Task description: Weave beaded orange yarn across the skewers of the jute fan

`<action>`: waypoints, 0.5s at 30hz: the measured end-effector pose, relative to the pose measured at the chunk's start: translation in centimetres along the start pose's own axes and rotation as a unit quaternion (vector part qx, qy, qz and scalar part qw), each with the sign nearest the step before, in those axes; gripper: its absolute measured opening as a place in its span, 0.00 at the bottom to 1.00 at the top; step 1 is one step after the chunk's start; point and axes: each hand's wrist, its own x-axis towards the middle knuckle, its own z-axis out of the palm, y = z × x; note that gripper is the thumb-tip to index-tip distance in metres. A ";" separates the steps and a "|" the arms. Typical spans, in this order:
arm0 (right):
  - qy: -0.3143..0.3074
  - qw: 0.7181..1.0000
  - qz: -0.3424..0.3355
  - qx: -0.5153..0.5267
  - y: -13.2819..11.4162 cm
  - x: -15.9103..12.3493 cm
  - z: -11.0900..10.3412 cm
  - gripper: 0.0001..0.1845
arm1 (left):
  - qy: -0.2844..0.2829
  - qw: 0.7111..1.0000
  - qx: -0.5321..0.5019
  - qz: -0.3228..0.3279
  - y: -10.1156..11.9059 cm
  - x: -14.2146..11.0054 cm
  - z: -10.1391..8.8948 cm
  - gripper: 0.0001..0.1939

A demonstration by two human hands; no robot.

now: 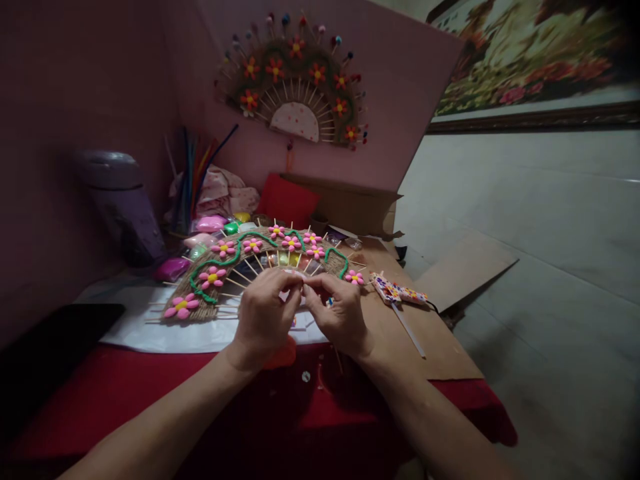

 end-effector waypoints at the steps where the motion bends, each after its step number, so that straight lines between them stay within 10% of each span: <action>1: 0.002 1.000 -0.005 0.000 -0.1 0.0 0.0 0.07 | 0.005 1.000 0.017 0.019 0.1 0.0 0.0 0.05; 10: 0.030 0.999 0.009 0.020 -0.1 -0.1 0.1 0.07 | 0.026 0.993 0.062 0.096 0.5 -0.2 0.5 0.06; 15: 0.032 0.999 0.031 0.011 0.1 0.0 0.0 0.06 | 0.008 0.999 -0.019 0.031 0.7 -0.5 0.4 0.10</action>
